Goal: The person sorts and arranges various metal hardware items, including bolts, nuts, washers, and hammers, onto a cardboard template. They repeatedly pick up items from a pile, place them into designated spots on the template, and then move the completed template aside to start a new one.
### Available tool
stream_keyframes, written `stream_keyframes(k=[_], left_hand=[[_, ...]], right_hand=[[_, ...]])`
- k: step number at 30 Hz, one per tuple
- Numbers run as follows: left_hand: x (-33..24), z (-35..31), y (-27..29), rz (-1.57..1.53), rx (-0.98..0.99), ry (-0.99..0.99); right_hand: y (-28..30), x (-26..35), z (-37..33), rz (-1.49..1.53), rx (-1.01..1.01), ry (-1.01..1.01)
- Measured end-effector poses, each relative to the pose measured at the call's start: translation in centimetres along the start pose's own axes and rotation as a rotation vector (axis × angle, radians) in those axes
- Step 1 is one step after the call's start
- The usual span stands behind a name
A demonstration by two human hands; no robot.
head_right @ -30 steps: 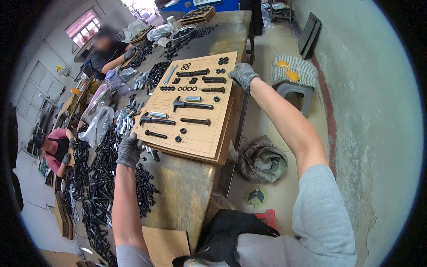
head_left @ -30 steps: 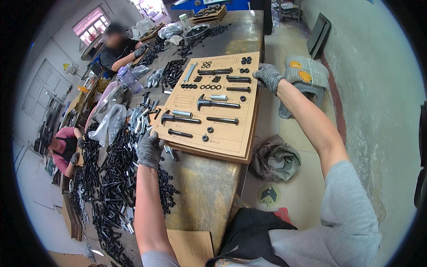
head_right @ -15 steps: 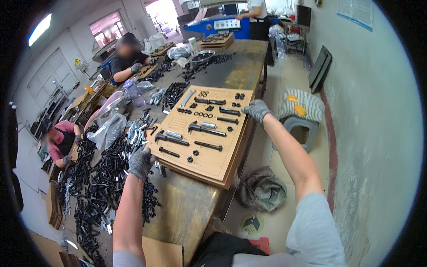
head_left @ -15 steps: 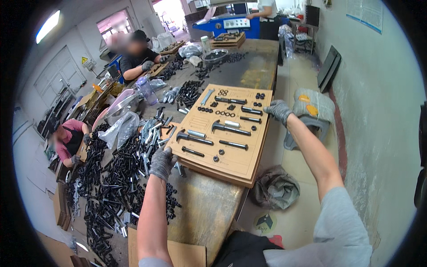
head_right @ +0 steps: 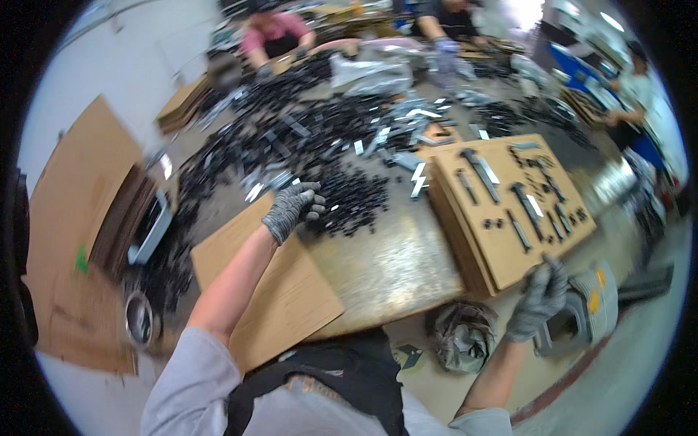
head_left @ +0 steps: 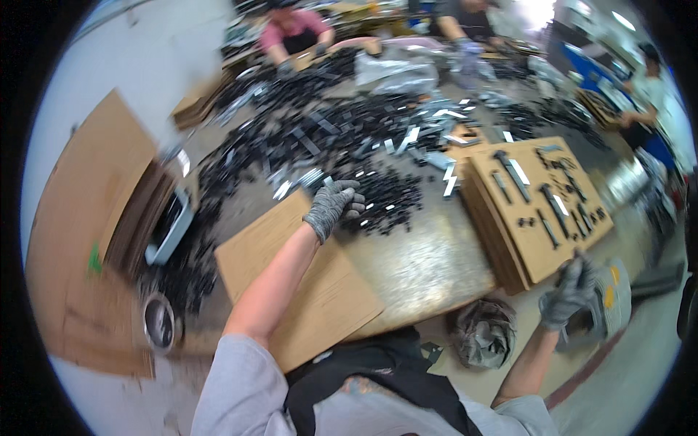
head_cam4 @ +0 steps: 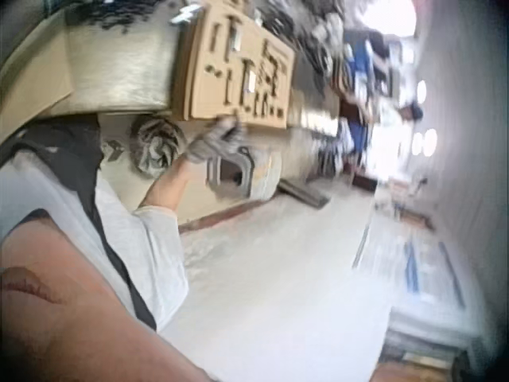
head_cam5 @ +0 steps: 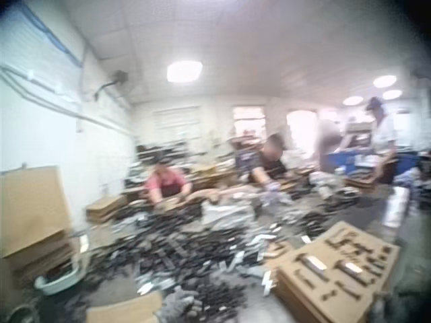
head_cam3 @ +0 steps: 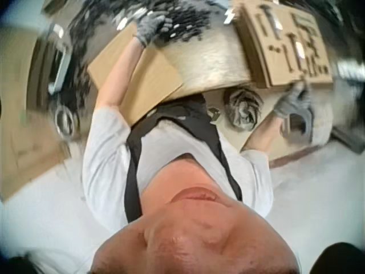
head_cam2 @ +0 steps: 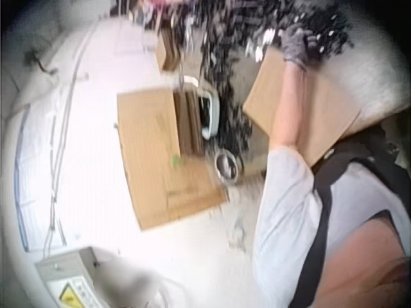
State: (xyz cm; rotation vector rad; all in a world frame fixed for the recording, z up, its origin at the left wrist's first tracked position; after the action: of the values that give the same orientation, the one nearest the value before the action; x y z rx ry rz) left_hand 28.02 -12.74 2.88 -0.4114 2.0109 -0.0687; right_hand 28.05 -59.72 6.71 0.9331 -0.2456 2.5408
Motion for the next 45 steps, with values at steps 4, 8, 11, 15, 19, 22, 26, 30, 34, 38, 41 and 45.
stream_keyframes(k=[4, 8, 11, 15, 19, 22, 26, 30, 34, 38, 41, 45], left_hand=[[5.1, -9.7, 10.6, 0.254, -0.563, -0.169], [11.1, -18.9, 17.9, 0.628, -1.234, -0.334], [16.7, -23.9, 19.8, 0.292, -1.193, -0.329], [19.2, -25.0, 18.1, 0.373, -1.055, -0.348], [17.6, -24.7, 17.8, 0.0, -0.874, -0.355], [17.3, -24.2, 19.2, 0.006, -0.79, -0.418], [15.3, -22.5, 21.4, 0.034, -0.649, -0.436], [11.5, -19.1, 24.8, 0.742, -0.873, -0.468], [11.9, -15.1, 27.1, 0.927, -0.937, -0.457], [12.0, -15.3, 26.9, 0.776, -0.919, -0.47], [12.4, -14.9, 27.5, 0.841, -0.891, -0.481], [12.5, -15.2, 27.1, 0.986, -0.873, -0.453]], right_hand=[[-8.8, 5.6, -7.1, 0.199, 0.791, -0.148], [-14.0, 7.0, -14.5, 0.197, 1.098, 0.246], [-16.9, 8.6, -17.9, -0.003, 1.12, 0.337], [-18.0, 10.0, -20.5, -0.06, 1.171, 0.321], [-17.6, 11.1, -21.6, 0.095, 1.06, -0.135], [-16.9, 10.2, -21.0, 0.298, 0.952, -0.638], [-14.7, 9.4, -20.5, 0.321, 0.953, -0.501], [-14.4, 12.7, -20.0, 0.296, 0.849, -0.405], [-13.1, 12.6, -22.1, 0.309, 0.823, -0.378], [-11.9, 13.0, -24.7, 0.235, 0.884, -0.517], [-11.4, 12.2, -25.9, 0.195, 0.922, -0.543], [-11.7, 12.1, -25.6, 0.173, 0.938, -0.5]])
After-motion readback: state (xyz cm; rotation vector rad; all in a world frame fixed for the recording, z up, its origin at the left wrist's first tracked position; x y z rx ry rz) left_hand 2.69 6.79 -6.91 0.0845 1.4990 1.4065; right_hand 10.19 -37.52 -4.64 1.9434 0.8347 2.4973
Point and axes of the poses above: each hand's wrist, its own z-axis towards the middle knuckle, its own y-axis out of the back of the hand, x = y × z, the point moved 1 cm from there along z, towards the middle knuckle, and after that the axes turned 15 degrees about y, right-handed, at the moved point
